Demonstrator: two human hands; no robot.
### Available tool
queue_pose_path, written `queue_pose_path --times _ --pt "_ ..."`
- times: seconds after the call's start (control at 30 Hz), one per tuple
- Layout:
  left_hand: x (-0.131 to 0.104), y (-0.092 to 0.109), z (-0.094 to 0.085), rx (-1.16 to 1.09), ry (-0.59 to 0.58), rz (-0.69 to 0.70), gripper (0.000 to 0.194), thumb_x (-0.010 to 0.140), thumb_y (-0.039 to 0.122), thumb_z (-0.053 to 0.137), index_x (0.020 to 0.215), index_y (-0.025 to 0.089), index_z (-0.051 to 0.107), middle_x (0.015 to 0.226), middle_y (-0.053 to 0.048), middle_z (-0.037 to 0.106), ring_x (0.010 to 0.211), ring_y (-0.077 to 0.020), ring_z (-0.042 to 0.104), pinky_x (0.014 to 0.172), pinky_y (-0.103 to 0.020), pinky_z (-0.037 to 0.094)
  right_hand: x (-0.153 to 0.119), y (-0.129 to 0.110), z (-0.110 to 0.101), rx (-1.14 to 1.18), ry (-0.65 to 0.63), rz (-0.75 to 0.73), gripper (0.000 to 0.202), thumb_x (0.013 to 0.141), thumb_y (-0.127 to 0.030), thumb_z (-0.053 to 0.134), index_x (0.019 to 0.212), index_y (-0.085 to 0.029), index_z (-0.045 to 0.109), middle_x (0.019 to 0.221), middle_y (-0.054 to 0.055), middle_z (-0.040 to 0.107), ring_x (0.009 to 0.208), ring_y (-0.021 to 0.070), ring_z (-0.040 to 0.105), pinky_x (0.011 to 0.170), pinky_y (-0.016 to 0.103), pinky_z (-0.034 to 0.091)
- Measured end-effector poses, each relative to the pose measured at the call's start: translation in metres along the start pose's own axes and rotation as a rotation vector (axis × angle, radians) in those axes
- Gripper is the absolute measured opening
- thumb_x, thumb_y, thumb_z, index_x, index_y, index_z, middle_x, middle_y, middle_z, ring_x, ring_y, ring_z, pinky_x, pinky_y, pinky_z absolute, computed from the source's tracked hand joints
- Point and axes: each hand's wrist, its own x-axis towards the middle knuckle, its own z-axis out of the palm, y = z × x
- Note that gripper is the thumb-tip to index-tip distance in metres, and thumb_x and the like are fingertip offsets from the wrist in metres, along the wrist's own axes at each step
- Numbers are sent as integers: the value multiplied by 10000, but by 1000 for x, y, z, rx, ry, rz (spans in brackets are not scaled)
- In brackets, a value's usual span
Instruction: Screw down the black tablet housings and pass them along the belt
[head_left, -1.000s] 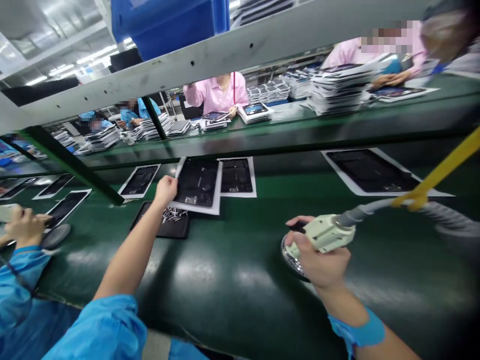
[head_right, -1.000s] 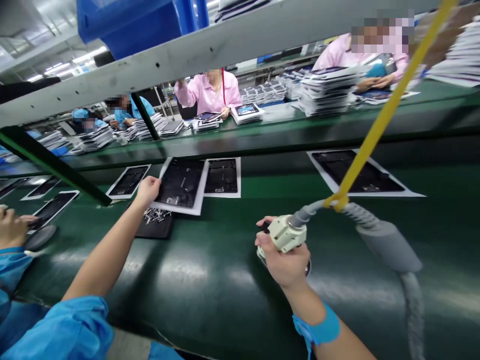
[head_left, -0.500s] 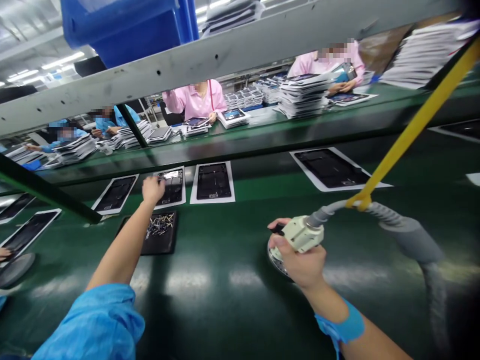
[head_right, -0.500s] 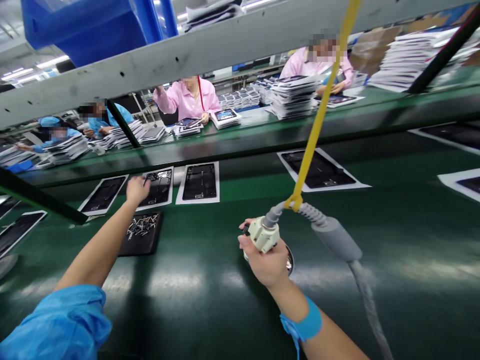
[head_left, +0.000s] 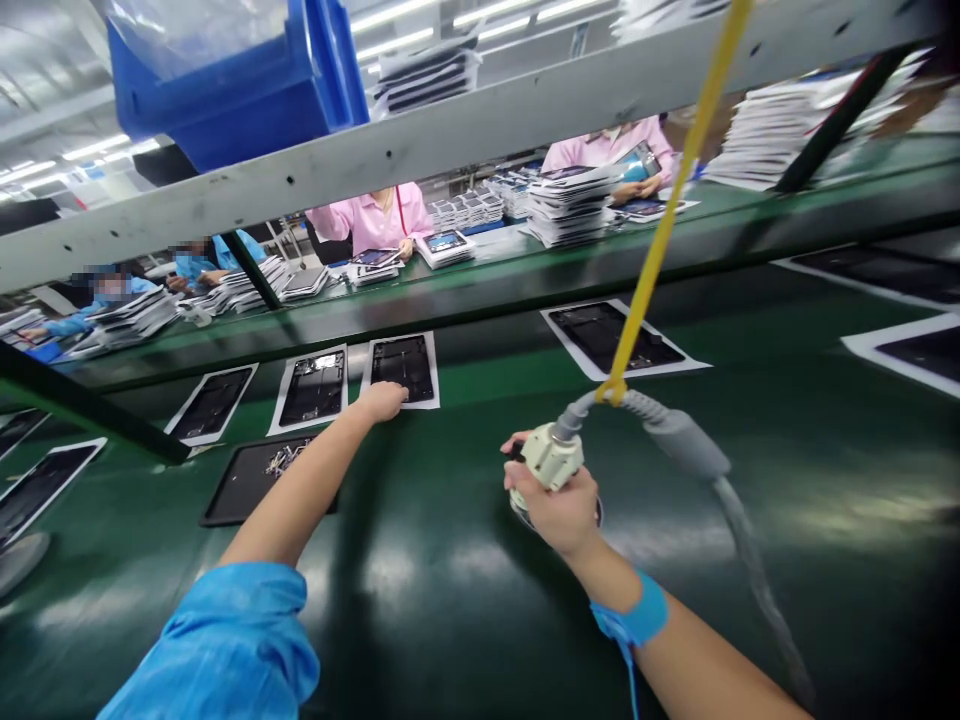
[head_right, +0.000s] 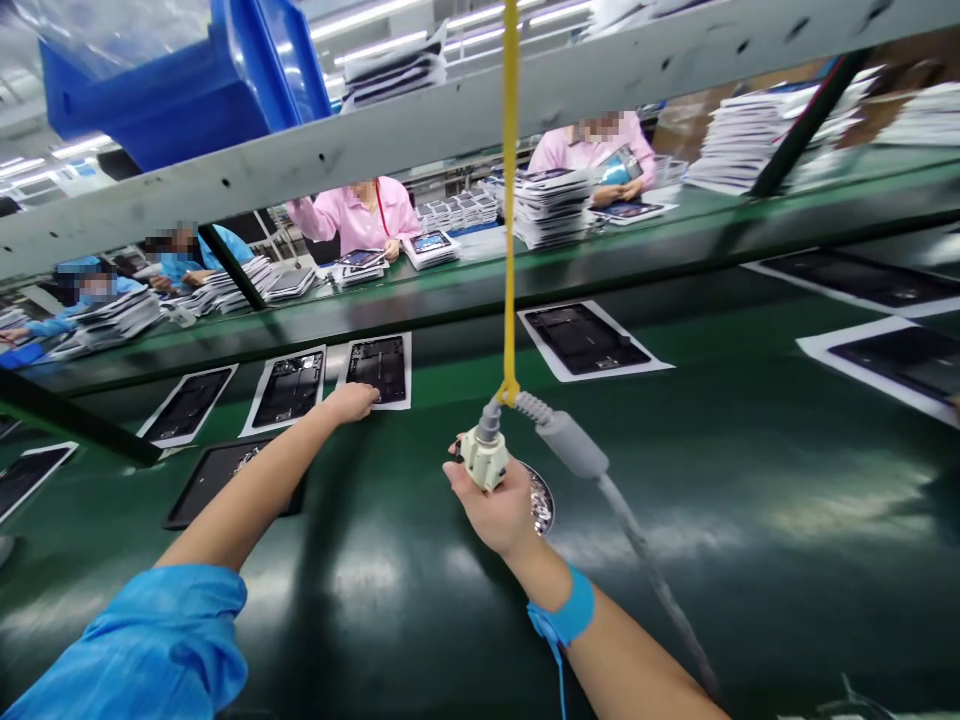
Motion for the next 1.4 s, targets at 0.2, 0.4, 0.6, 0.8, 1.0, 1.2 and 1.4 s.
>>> queue_pose_path --times 0.2,0.4,0.6,0.8,1.0,1.2,1.4 --pt "-70 33 -32 -45 84 44 272 939 147 488 1128 184 680 1124 -116 727 1023 -244 715 891 -336 551 7 4 -1 -4 27 -13 234 852 -385 754 1004 -214 707 937 63 751 687 179 706 615 310 595" --pt "-200 141 -19 -371 44 392 222 860 143 565 1012 275 660 986 -98 736 866 -239 698 743 -368 563 13 -11 -5 10 83 26 248 839 -378 742 1007 -204 690 841 43 756 564 153 658 594 318 595" --pt "-253 217 21 -374 67 518 155 936 270 602 1062 286 690 926 -18 745 808 -123 686 677 -248 490 10 -17 -2 -5 73 6 240 811 -373 767 966 -201 701 816 47 758 560 162 660 605 328 597" --pt "-263 221 26 -515 59 446 225 945 319 602 1145 375 687 950 -4 759 835 -149 707 703 -278 539 9 -10 -3 -13 91 14 273 803 -405 781 958 -193 709 745 31 744 509 159 640 567 323 582" --pt "-256 122 21 -765 183 -3 208 965 357 519 976 301 720 960 -73 758 903 -228 718 799 -351 580 8 -12 -3 -4 61 10 272 813 -403 778 969 -194 704 711 22 726 514 165 642 562 324 581" --pt "-243 -9 44 -576 295 -672 207 910 324 566 902 225 747 955 -60 785 901 -240 722 865 -319 540 9 -14 -3 -8 70 -23 275 818 -423 776 949 -194 699 681 17 712 513 170 642 577 335 588" --pt "-222 -18 64 -413 68 -757 246 933 275 557 960 221 795 1038 -110 798 995 -288 740 861 -321 531 9 -14 -4 -4 70 -3 300 813 -440 785 962 -195 698 690 17 714 498 167 640 558 331 588"
